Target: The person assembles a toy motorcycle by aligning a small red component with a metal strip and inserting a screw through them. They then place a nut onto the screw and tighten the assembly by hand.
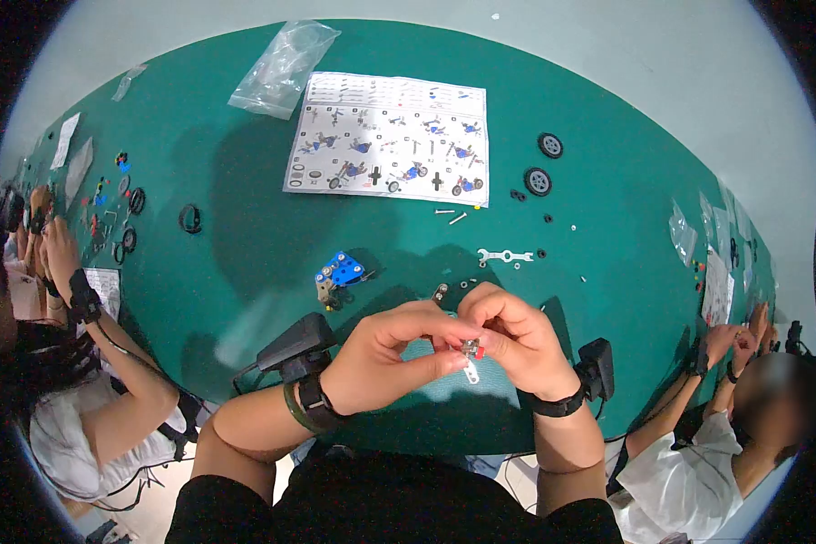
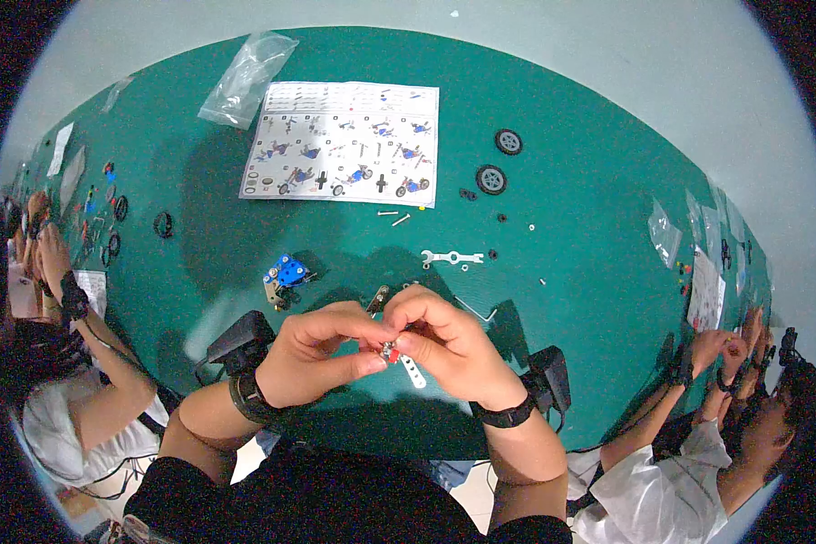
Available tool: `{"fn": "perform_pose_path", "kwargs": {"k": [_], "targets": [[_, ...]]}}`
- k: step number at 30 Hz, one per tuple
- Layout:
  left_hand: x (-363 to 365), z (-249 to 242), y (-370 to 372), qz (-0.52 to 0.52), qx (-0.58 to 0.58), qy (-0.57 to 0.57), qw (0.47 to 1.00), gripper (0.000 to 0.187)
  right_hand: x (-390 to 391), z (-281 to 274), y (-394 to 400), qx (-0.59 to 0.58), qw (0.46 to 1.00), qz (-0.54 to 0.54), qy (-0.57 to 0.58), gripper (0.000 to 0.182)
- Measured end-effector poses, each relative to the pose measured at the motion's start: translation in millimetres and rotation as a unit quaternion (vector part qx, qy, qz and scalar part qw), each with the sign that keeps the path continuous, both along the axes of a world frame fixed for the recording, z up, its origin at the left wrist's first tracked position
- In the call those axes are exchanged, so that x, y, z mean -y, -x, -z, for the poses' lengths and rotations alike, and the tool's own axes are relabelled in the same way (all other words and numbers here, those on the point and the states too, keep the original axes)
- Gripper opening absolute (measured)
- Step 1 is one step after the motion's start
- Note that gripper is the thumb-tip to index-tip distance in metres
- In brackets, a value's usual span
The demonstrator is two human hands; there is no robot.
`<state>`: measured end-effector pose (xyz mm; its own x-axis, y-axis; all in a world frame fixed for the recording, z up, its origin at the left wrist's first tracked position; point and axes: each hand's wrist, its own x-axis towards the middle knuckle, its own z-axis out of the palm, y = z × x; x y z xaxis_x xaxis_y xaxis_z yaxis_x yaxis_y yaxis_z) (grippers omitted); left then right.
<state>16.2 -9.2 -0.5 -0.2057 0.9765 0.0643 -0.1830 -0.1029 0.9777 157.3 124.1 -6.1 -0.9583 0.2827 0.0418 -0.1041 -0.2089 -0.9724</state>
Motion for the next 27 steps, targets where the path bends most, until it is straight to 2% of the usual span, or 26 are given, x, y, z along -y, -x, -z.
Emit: {"fn": "perform_pose_path", "kwargs": {"k": [3, 9, 12, 18, 27], "targets": [[0.2, -3.4, 4.2, 0.026, -0.009, 0.016, 1.000, 0.027, 0.3, -1.1, 0.0, -0.005, 1.000, 0.002, -0.003, 0.009], [1.7, -2.4, 7.3, 0.049, 0.049, 0.037, 0.997, 0.028, 0.1, -4.5, -0.3, -0.007, 1.000, 0.002, -0.015, 0.009], [0.5, -2.6, 3.1, 0.032, 0.046, 0.003, 0.998, 0.027, -0.6, -5.7, -1.4, -0.001, 1.000, -0.002, 0.007, 0.009], [0.3, -0.9, 5.2, 0.009, -0.073, -0.018, 0.997, 0.030, 2.5, -3.2, -0.5, 0.000, 1.000, 0.017, -0.026, 0.010], [-0.9, -8.0, 2.4, -0.022, -0.094, -0.033, 0.995, 0.032, 3.4, -4.4, -0.6, 0.001, 0.999, 0.025, -0.022, 0.011]]}}
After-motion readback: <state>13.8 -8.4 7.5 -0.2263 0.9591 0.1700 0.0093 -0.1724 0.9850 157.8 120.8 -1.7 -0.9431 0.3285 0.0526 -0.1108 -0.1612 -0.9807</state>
